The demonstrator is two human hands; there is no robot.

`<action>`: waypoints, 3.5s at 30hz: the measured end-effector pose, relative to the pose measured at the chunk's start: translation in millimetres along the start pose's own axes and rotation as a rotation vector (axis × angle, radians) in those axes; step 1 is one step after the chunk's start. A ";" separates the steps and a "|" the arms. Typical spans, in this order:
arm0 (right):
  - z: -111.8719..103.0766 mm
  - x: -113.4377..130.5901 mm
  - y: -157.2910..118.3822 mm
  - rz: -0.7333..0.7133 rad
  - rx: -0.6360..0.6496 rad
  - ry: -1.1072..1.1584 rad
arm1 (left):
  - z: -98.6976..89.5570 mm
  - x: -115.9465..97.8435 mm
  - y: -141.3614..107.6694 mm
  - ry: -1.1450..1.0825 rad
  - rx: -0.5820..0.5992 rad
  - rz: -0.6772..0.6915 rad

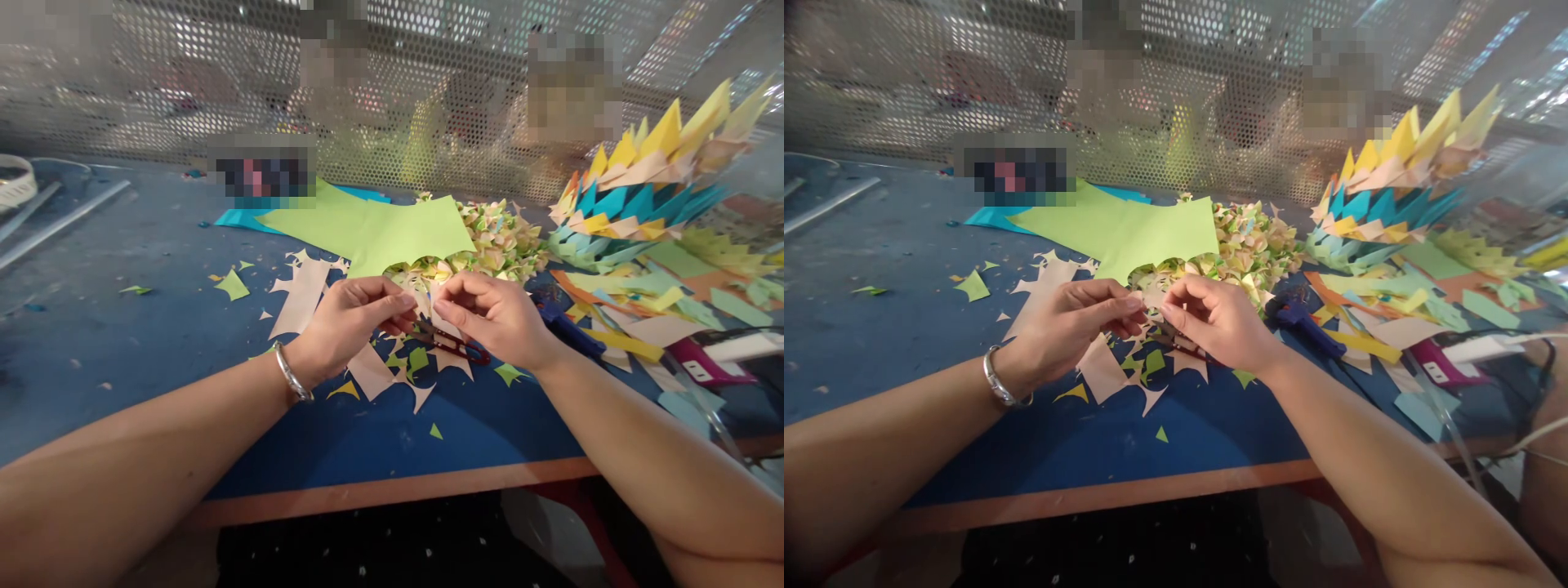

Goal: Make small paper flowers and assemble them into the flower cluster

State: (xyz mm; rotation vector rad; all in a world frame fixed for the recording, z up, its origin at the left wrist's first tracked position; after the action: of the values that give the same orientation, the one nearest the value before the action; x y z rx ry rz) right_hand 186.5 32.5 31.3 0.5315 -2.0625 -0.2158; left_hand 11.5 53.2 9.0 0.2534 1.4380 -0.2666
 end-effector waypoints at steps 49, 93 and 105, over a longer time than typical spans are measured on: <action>-17.8 -32.3 7.6 0.289 0.114 -0.809 | -10.5 -10.9 -8.7 0.444 -0.149 0.388; 5.0 -39.5 10.4 0.277 0.032 -0.239 | -6.4 -16.4 -9.7 0.496 -0.148 0.434; 8.6 -38.7 15.3 0.352 0.047 -0.508 | -8.9 -4.7 1.6 0.383 -0.125 0.441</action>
State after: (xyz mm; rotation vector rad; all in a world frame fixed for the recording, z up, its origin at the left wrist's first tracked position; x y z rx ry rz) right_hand 192.1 63.1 2.4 0.1359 -2.6182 -0.0978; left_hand 3.1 57.8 12.7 0.5301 1.7227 0.2446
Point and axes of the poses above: each hand's wrist, its own y-axis towards the middle knuckle, its own z-axis out of the palm, x = y × z, the point moved 4 cm from there along y, towards the middle knuckle, and after that the axes turned 6 degrees about -x, right-handed, at the moved point
